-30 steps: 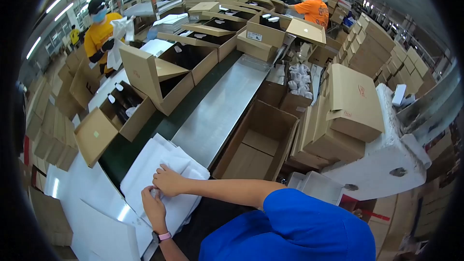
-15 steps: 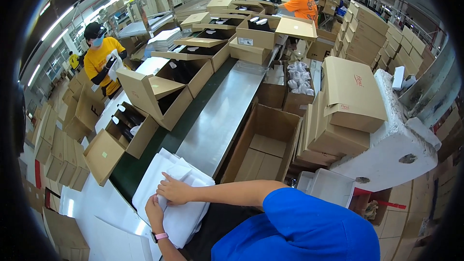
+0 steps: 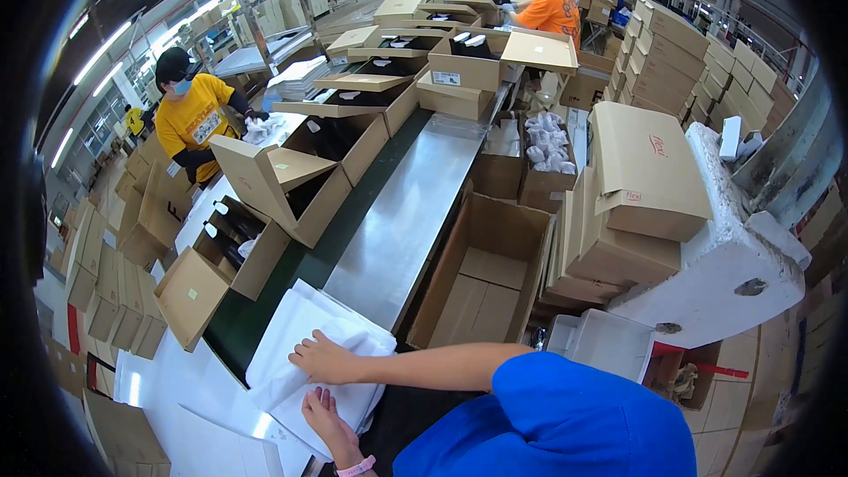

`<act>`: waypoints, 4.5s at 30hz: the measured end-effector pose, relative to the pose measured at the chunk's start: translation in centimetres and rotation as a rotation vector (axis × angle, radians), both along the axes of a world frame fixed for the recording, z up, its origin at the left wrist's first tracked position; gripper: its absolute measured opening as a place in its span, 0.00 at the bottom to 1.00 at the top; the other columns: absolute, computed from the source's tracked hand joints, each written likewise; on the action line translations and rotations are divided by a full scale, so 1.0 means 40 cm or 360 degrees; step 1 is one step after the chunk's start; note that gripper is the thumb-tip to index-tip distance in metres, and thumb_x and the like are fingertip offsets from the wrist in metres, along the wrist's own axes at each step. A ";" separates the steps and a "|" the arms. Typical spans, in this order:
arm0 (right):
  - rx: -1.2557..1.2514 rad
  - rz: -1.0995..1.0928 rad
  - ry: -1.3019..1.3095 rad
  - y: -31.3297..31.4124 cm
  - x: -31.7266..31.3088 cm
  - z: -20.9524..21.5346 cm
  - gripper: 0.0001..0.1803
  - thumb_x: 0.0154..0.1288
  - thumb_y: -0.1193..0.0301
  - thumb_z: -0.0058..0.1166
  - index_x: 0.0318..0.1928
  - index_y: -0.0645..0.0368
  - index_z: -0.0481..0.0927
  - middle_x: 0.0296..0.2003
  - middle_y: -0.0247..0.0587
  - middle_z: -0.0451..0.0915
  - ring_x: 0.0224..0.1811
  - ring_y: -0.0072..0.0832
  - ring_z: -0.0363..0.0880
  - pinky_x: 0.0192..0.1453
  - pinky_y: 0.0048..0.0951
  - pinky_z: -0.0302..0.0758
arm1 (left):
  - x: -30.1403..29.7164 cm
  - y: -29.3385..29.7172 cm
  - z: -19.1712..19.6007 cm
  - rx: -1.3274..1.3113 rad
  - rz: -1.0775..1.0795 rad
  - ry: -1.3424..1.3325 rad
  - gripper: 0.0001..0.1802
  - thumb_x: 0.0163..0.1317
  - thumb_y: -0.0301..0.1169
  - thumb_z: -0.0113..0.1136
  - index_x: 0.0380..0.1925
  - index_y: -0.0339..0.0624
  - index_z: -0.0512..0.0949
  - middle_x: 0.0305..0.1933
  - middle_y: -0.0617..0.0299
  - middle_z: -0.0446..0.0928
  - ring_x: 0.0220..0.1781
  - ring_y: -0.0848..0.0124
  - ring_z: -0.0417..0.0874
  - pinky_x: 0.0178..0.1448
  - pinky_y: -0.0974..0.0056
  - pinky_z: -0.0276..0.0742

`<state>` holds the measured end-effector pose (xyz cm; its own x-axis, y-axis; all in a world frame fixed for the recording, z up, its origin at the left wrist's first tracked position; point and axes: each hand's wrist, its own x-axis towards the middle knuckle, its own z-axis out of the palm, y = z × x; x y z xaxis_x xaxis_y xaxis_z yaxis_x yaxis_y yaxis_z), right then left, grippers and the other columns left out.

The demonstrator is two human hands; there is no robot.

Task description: The recorder is folding tissue paper to pack inside shoe boxes at a manufacturing facility.

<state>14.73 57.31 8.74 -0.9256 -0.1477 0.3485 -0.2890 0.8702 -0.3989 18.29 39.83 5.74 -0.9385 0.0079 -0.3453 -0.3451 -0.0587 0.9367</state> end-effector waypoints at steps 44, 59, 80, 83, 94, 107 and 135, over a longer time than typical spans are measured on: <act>-0.1678 -0.0252 -0.0671 0.081 0.425 0.171 0.32 0.89 0.59 0.62 0.83 0.54 0.66 0.63 0.54 0.81 0.65 0.44 0.86 0.70 0.44 0.82 | 0.084 0.096 0.202 0.0660 -0.0626 0.0058 0.47 0.75 0.37 0.76 0.83 0.29 0.59 0.74 0.42 0.78 0.77 0.46 0.84 0.86 0.40 0.77; -0.0945 0.0589 0.0019 0.034 0.440 0.133 0.67 0.60 0.82 0.83 0.92 0.26 0.60 0.93 0.51 0.49 0.93 0.55 0.54 0.93 0.56 0.66 | 0.053 -0.056 0.262 0.1308 -0.0470 -0.0564 0.42 0.82 0.45 0.67 0.91 0.62 0.61 0.59 0.61 0.84 0.57 0.66 0.90 0.69 0.40 0.89; -0.0881 0.1094 0.0329 -0.077 0.386 0.209 0.32 0.64 0.75 0.77 0.68 0.34 0.93 0.84 0.29 0.76 0.92 0.58 0.57 0.88 0.85 0.54 | 0.213 -0.075 0.295 0.0362 -0.0901 0.0384 0.40 0.85 0.49 0.56 0.88 0.43 0.62 0.79 0.37 0.79 0.79 0.46 0.82 0.83 0.44 0.80; -0.0861 0.1243 -0.0115 -0.029 0.402 0.308 0.36 0.80 0.68 0.71 0.83 0.39 0.76 0.69 0.49 0.84 0.91 0.50 0.59 0.97 0.62 0.50 | 0.166 -0.119 0.250 0.0515 -0.0709 -0.0009 0.37 0.85 0.50 0.58 0.84 0.42 0.67 0.74 0.42 0.81 0.73 0.51 0.85 0.77 0.48 0.83; -0.0964 0.0715 0.0002 -0.031 0.413 0.165 0.62 0.64 0.81 0.79 0.92 0.30 0.61 0.95 0.48 0.47 0.96 0.63 0.41 0.95 0.72 0.47 | 0.069 -0.178 0.170 0.1091 -0.0664 -0.0757 0.32 0.78 0.49 0.73 0.71 0.42 0.76 0.63 0.55 0.84 0.61 0.64 0.89 0.62 0.58 0.89; -0.1153 0.1012 0.0142 -0.076 0.367 0.243 0.21 0.62 0.82 0.77 0.54 0.49 0.93 0.56 0.34 0.91 0.72 0.40 0.82 0.93 0.61 0.59 | 0.168 -0.161 0.141 0.0477 -0.0814 0.0262 0.31 0.85 0.50 0.64 0.75 0.40 0.74 0.63 0.53 0.84 0.63 0.64 0.91 0.62 0.57 0.94; -0.2171 0.0034 -0.0721 -0.155 0.324 0.211 0.51 0.88 0.46 0.62 0.95 0.44 0.48 0.93 0.53 0.49 0.93 0.56 0.52 0.92 0.62 0.60 | 0.129 -0.178 0.193 0.0834 -0.0940 -0.0142 0.65 0.68 0.47 0.85 0.91 0.41 0.51 0.84 0.47 0.68 0.81 0.52 0.79 0.80 0.45 0.83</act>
<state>27.70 51.11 17.19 -0.9949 0.0403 -0.0920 0.0784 -0.2620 -0.9619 23.45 32.73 13.46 -0.6973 0.6781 -0.2324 -0.5290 -0.2680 0.8052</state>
